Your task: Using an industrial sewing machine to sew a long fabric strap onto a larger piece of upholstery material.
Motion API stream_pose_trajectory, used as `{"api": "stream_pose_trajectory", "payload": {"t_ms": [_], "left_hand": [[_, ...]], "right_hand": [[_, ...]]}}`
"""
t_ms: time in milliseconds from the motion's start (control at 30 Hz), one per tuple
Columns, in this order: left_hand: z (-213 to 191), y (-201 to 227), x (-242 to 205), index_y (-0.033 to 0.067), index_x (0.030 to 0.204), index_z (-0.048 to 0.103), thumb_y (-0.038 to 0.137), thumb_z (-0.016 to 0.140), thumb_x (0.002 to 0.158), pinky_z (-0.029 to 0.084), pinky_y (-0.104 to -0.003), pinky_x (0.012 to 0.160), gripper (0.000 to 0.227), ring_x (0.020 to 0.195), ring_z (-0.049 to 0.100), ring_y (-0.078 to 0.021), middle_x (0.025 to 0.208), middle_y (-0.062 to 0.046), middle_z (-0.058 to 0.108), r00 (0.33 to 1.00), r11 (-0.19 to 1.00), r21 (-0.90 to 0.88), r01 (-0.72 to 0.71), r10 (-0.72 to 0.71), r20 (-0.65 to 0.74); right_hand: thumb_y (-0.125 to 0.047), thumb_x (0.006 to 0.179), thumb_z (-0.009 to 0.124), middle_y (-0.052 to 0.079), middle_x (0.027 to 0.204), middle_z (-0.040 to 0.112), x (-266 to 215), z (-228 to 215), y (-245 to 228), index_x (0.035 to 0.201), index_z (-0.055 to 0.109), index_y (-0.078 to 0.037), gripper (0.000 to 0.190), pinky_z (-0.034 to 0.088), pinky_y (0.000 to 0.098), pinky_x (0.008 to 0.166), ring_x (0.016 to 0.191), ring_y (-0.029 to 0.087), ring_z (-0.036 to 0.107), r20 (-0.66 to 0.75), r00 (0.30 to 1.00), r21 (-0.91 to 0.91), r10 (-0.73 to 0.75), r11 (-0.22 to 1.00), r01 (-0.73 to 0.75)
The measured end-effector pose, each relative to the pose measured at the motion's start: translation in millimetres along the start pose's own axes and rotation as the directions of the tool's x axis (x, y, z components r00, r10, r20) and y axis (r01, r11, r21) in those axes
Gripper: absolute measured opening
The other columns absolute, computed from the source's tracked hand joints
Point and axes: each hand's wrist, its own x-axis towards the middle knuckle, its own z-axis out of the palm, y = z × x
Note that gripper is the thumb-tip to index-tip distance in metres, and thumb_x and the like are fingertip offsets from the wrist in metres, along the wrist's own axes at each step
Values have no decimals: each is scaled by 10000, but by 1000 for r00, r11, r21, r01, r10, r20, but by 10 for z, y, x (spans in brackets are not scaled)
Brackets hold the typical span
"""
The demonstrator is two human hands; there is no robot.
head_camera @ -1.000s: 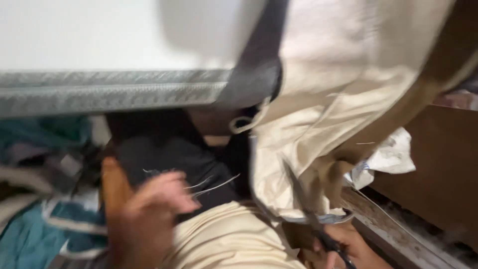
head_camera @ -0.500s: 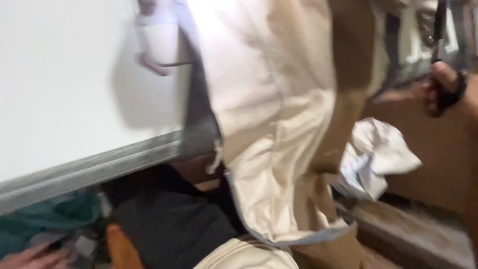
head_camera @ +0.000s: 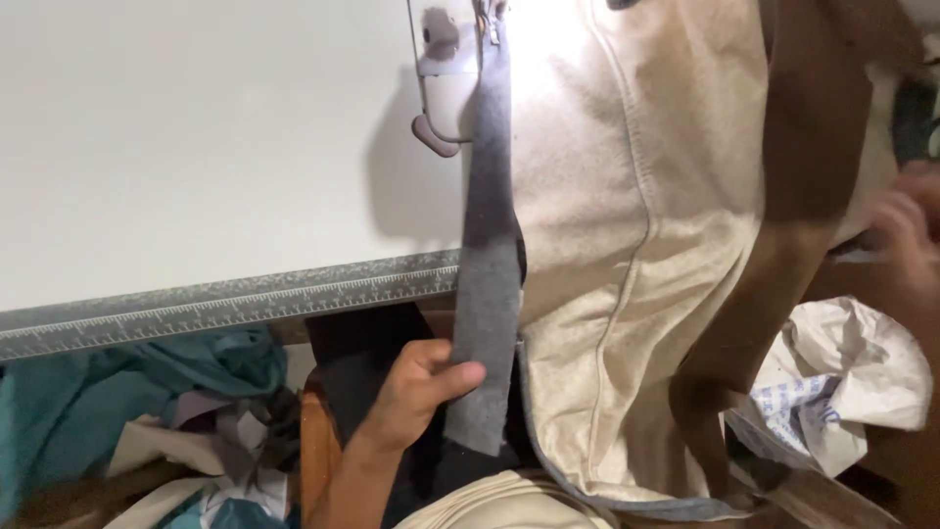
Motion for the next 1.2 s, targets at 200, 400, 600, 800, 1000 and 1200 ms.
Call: {"api": "stream_pose_trajectory", "payload": {"t_ms": [200,400,600,800,1000,1200], "left_hand": [[-204,66,-69,-55,1105,691,243,673,1019,589,-393,974,311,1065,740,-266,1159,-189,756,971,879,-473,-61,162,175],[-285,67,-259,-87,1236,646,464,529,1044,545,-448,1011,595,1092,712,-306,1174,-212,726,973,843,-536,-45,157,167],[-220,150,-92,-23,1331,593,521,526,1070,485,-486,1119,608,1315,609,-273,1356,-150,645,953,798,-569,-198,292,79],[-99,433,38,8,1435,494,568,503,962,508,-448,1056,733,1240,632,-248,1344,-128,665,994,838,-538,-89,109,6],[-212,201,-122,-49,1154,727,171,753,956,504,-373,984,297,1075,635,-240,1192,-196,665,998,988,-141,-62,65,16],[317,623,-546,1,721,648,118,703,972,464,-285,823,282,884,573,-144,927,-55,564,974,972,85,-217,210,87]], "right_hand": [[-206,859,714,94,1159,794,643,1402,-4022,1234,717,-77,397,622,331,704,871,159,798,297,941,212,160,950,-228],[-162,997,656,121,1061,703,459,2318,-4265,1389,543,9,443,571,260,720,867,121,665,320,923,706,213,597,-382],[-317,1107,527,107,783,667,192,2679,-3994,1194,647,-11,340,426,222,547,595,107,520,639,744,734,192,134,-665],[-216,1068,558,107,948,627,329,2353,-4313,1049,727,-28,254,482,339,835,931,214,600,524,839,646,-146,710,-280],[-145,1020,578,131,960,656,375,2283,-4382,1100,699,-33,183,500,392,844,957,308,629,567,809,517,-158,832,-199],[-88,947,671,165,1003,694,230,2306,-4354,1100,707,-13,173,546,424,807,945,350,674,486,853,508,-192,856,-97]]}}
